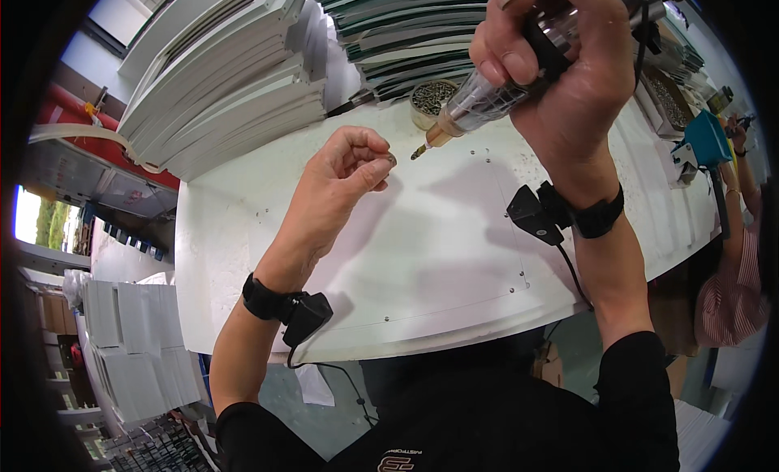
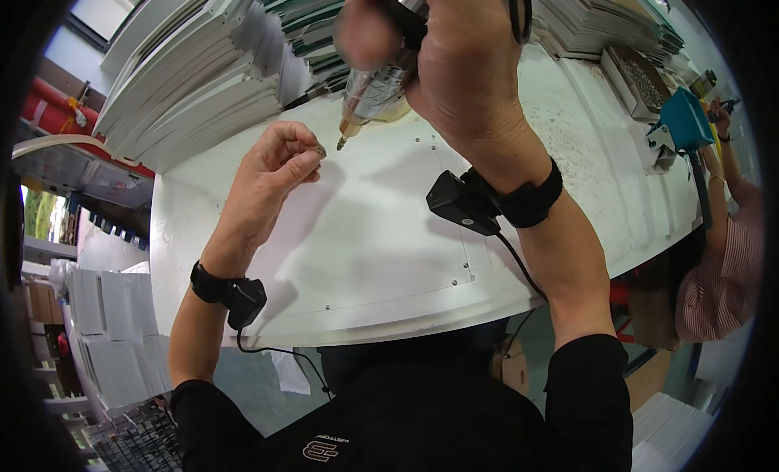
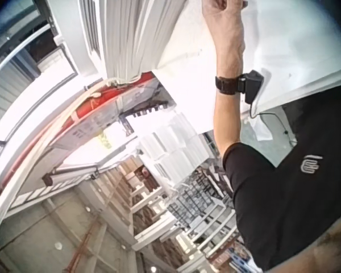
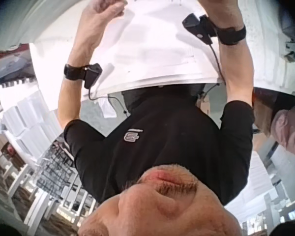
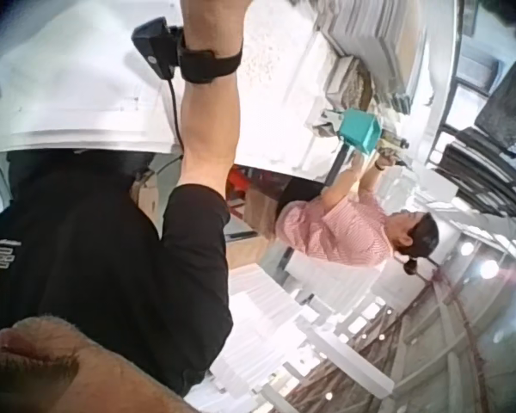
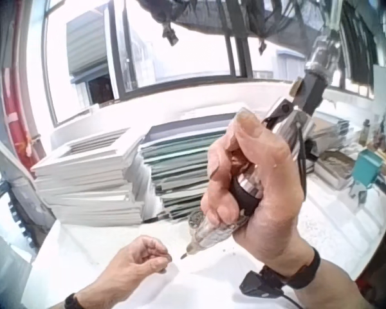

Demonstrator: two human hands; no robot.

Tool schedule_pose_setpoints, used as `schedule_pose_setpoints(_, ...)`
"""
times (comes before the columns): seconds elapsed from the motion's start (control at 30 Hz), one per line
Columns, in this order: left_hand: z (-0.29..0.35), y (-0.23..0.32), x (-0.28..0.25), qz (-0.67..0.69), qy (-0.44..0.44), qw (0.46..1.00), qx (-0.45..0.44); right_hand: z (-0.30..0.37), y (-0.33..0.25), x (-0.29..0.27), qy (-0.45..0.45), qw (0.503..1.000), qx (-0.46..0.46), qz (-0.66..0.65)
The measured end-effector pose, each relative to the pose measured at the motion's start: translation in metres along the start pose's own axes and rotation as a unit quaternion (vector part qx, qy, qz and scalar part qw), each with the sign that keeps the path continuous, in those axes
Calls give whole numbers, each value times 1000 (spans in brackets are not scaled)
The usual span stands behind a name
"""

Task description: The person uses a pneumatic screwdriver to fasten screws into a white rectangular frame on a workbench. They then move the frame aside, pick up a dark glass pane, and place it into the frame. The person applies a white substance from a container onto the glass surface and places a white cover panel over the assembly. Finally, they secure the cover panel with screws using the pneumatic tool.

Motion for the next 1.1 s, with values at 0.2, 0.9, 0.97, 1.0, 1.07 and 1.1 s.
schedule_pose_setpoints(0.2,59,-14,-31,87,32,996,-8,8,11,52,-10,997,-7,-78)
schedule_pose_setpoints(0.9,115,-23,-71,125,104,986,43,9,72,120,-53,984,101,-140)
schedule_pose_setpoints(0.97,117,-21,-80,92,117,987,58,7,75,137,-87,984,113,-105)
schedule_pose_setpoints(1.0,119,-19,-86,51,137,987,72,6,81,145,-103,981,132,-101)
schedule_pose_setpoints(1.07,124,-18,-100,-30,176,979,100,3,96,160,-146,979,130,-63)
schedule_pose_setpoints(1.1,127,-18,-109,-82,202,970,107,3,107,167,-171,979,109,-30)
Point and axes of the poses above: each hand's wrist, its own z-axis away from the middle knuckle, its own x-axis out of the palm, y = z × x, the point moved 4 cm from there along -z, towards the middle knuckle, and after that the axes turned 4 degrees about x, right-handed, at the moved point
